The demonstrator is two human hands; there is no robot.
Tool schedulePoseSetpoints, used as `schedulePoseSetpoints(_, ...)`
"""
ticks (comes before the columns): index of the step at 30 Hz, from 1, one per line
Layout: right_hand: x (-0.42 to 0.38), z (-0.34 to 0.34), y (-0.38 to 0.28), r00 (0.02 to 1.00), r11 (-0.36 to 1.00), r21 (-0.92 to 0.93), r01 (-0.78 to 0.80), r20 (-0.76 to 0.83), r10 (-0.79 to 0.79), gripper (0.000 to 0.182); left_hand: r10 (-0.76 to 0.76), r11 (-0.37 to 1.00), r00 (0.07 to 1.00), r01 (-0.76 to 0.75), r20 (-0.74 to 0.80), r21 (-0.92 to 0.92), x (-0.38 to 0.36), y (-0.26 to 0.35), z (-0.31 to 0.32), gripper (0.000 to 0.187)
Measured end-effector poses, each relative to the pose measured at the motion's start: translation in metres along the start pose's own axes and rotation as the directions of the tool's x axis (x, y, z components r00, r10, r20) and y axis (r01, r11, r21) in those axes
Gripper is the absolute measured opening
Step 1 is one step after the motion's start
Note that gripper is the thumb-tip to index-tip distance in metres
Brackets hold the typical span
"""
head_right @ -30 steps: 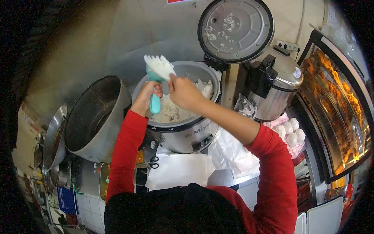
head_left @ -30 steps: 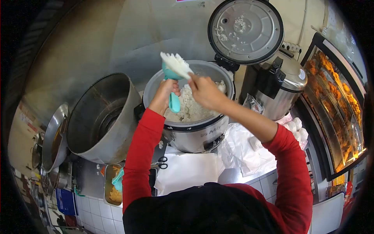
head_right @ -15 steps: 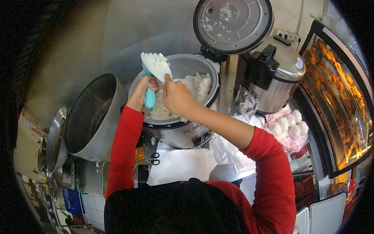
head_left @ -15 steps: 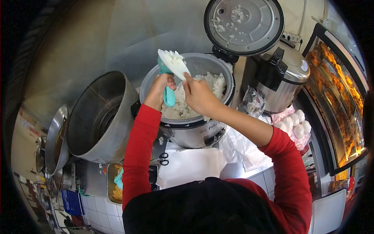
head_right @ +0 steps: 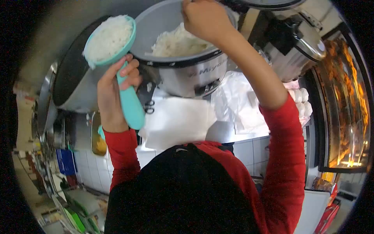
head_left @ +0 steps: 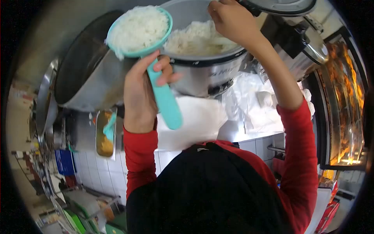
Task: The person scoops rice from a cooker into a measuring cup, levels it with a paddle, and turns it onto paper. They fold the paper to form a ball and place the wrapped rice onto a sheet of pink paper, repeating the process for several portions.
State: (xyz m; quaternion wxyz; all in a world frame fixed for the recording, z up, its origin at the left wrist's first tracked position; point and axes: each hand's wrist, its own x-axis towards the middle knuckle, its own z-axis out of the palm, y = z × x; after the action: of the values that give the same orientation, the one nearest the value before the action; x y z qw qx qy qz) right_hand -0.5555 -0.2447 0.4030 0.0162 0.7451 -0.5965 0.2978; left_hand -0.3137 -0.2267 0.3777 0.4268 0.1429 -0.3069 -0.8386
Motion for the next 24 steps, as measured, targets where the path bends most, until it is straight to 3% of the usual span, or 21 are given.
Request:
schedulePoseSetpoints(1, -0.020, 0.002, -0.019, 0.985, 0.992, 0.108, 0.070, -0.163, -0.052, 0.027, 0.093, 0.993, 0.986, -0.082, -0.141, 0.082, -0.016, -0.010, 0.001, 0.017)
schedulePoseSetpoints(2, -0.049, 0.007, -0.035, 0.991, 0.854, 0.504, -0.130, 0.097, 0.093, 0.027, 0.164, 0.975, 0.964, -0.126, -0.211, 0.182, -0.028, -0.020, -0.005, 0.024)
schedulePoseSetpoints(3, -0.078, 0.015, -0.050, 0.914, 0.552, 0.738, -0.387, 0.389, 0.120, 0.027, 0.253, 0.951, 0.929, -0.188, -0.269, 0.244, -0.035, -0.032, -0.011, 0.026)
schedulePoseSetpoints(5, -0.130, 0.074, -0.073, 0.848, 0.088, 0.843, -0.530, 0.527, 0.061, 0.035, 0.410, 0.886, 0.838, -0.272, -0.361, 0.376, -0.049, -0.059, -0.029, 0.030)
schedulePoseSetpoints(7, -0.161, 0.110, -0.088, 0.602, -0.323, 0.563, -0.761, 0.798, -0.024, 0.045, 0.115, 0.960, 0.860, 0.033, -0.497, 0.278, -0.076, -0.090, -0.065, 0.035)
schedulePoseSetpoints(9, -0.189, 0.131, -0.098, 0.447, -0.672, 0.228, -0.705, 0.878, -0.171, 0.043, -0.316, 0.920, 0.778, 0.391, -0.543, 0.024, -0.105, -0.110, -0.077, 0.035)
schedulePoseSetpoints(10, -0.213, 0.151, -0.089, 0.542, -0.703, 0.198, -0.683, 0.783, -0.306, 0.033, -0.232, 0.921, 0.825, 0.357, -0.515, 0.157, -0.114, -0.135, -0.096, 0.037)
schedulePoseSetpoints(11, -0.230, 0.160, -0.081, 0.522, -0.737, 0.148, -0.660, 0.796, -0.308, 0.029, -0.149, 0.905, 0.867, 0.313, -0.476, 0.287, -0.120, -0.162, -0.114, 0.039)
schedulePoseSetpoints(12, -0.243, 0.167, -0.074, 0.501, -0.768, 0.099, -0.633, 0.809, -0.309, 0.026, -0.169, 0.884, 0.836, 0.362, -0.522, 0.295, -0.123, -0.171, -0.116, 0.043)
schedulePoseSetpoints(13, -0.252, 0.169, -0.071, 0.478, -0.799, 0.050, -0.599, 0.823, -0.307, 0.023, -0.003, 0.790, 0.869, 0.306, -0.495, 0.531, -0.133, -0.188, -0.137, 0.045)
schedulePoseSetpoints(15, -0.250, 0.163, -0.069, 0.346, -0.590, 0.327, -0.738, 0.934, 0.086, 0.025, 0.255, 0.401, 0.919, 0.183, -0.302, 0.897, -0.153, -0.213, -0.172, 0.042)
schedulePoseSetpoints(16, -0.242, 0.156, -0.071, 0.399, -0.467, 0.474, -0.746, 0.880, 0.257, 0.039, 0.357, 0.124, 0.919, 0.130, -0.167, 0.984, -0.161, -0.214, -0.177, 0.038)
schedulePoseSetpoints(17, -0.239, 0.155, -0.066, 0.526, -0.209, 0.618, -0.758, 0.768, 0.365, 0.049, 0.342, 0.058, 0.928, 0.136, -0.148, 0.989, -0.171, -0.210, -0.189, 0.034)
schedulePoseSetpoints(19, -0.233, 0.158, -0.066, 0.792, 0.309, 0.748, -0.588, 0.454, 0.407, 0.048, 0.296, -0.074, 0.949, 0.135, -0.108, 0.988, -0.193, -0.212, -0.212, 0.030)
schedulePoseSetpoints(20, -0.236, 0.162, -0.068, 0.872, 0.558, 0.675, -0.482, 0.308, 0.380, 0.050, 0.344, 0.057, 0.929, 0.125, -0.137, 0.991, -0.201, -0.215, -0.213, 0.030)
schedulePoseSetpoints(22, -0.244, 0.181, -0.068, 0.980, 0.915, 0.352, -0.195, 0.039, 0.193, 0.055, 0.322, -0.006, 0.941, 0.117, -0.109, 0.993, -0.209, -0.209, -0.206, 0.030)
schedulePoseSetpoints(24, -0.276, 0.224, -0.046, 0.986, 0.999, 0.033, -0.011, 0.170, 0.005, 0.063, 0.280, -0.057, 0.958, 0.087, -0.068, 0.995, -0.212, -0.204, -0.207, 0.031)
